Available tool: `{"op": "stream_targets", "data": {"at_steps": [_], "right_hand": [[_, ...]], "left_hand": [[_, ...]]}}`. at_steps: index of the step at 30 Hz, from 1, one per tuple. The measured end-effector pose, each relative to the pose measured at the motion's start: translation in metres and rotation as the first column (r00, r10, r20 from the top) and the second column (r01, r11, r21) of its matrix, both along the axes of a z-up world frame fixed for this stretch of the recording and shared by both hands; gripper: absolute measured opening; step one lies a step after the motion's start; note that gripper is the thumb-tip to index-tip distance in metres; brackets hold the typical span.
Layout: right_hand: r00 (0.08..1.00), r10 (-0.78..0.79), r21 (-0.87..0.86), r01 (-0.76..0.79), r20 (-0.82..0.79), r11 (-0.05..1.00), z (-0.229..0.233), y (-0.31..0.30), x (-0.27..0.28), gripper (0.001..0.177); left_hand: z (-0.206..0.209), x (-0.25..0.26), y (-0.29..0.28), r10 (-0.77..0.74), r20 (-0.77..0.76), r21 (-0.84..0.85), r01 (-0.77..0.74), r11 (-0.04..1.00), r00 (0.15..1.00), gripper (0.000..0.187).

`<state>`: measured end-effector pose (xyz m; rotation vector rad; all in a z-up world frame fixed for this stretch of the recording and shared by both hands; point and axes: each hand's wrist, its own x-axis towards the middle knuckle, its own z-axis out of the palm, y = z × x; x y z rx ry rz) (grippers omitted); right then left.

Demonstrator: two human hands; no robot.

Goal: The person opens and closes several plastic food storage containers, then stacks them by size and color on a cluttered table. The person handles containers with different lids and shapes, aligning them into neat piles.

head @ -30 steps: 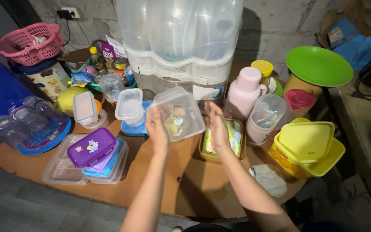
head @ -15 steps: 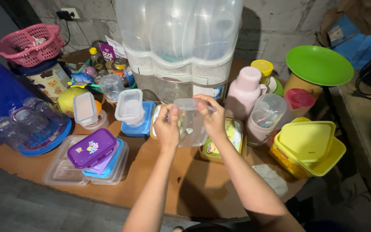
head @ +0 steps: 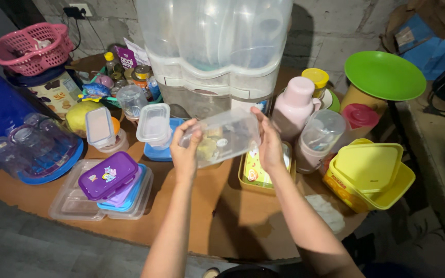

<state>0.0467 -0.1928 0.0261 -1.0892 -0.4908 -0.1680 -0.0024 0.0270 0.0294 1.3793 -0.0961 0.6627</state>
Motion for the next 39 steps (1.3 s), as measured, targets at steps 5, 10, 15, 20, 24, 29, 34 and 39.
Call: {"op": "stream_targets", "data": {"at_steps": [5,10,15,20,24,29,34,39], "right_hand": [[0.997,-0.009,-0.362,0.036,0.076,0.932,0.016,-0.001,0.006,0.05],[1.0,-0.021,-0.242,0.017,-0.015,0.97,0.012,0.013,0.012,0.034],[0.972,-0.084,-0.322,0.009,-0.218,0.947,0.003,0.022,0.026,0.044],[0.727,-0.148,-0.241,-0.026,-0.671,0.97,-0.015,0.023,0.062,0.065],[0.707,-0.084,-0.174,-0.056,-0.702,0.983,-0.062,0.029,0.095,0.053],[0.6,-0.127,-0.228,-0.096,-0.79,0.969,-0.152,0.051,0.113,0.078],[0.615,0.056,-0.097,-0.213,-0.786,0.972,-0.213,0.077,0.12,0.048],[0.632,0.056,-0.127,-0.24,-0.773,0.963,-0.227,0.067,0.112,0.048]], "left_hand": [[-0.001,0.001,-0.001,0.039,0.1,0.123,-0.052,0.991,0.994,0.034],[-0.001,0.003,-0.005,0.064,-0.019,0.048,-0.063,0.997,0.998,0.029],[-0.013,0.019,0.011,-0.019,-0.27,0.021,0.026,0.999,0.963,0.04],[-0.056,0.034,0.041,-0.197,-0.502,-0.059,0.194,0.979,0.842,0.071],[-0.104,0.05,0.046,-0.28,-0.499,-0.395,0.071,0.916,0.82,0.07],[-0.159,0.083,0.041,-0.254,-0.463,-0.592,-0.083,0.802,0.849,0.079],[-0.201,0.116,0.055,-0.204,-0.375,-0.436,0.022,0.9,0.904,0.079],[-0.202,0.12,0.052,0.194,-0.516,0.156,-0.131,0.979,0.834,0.069]]}}
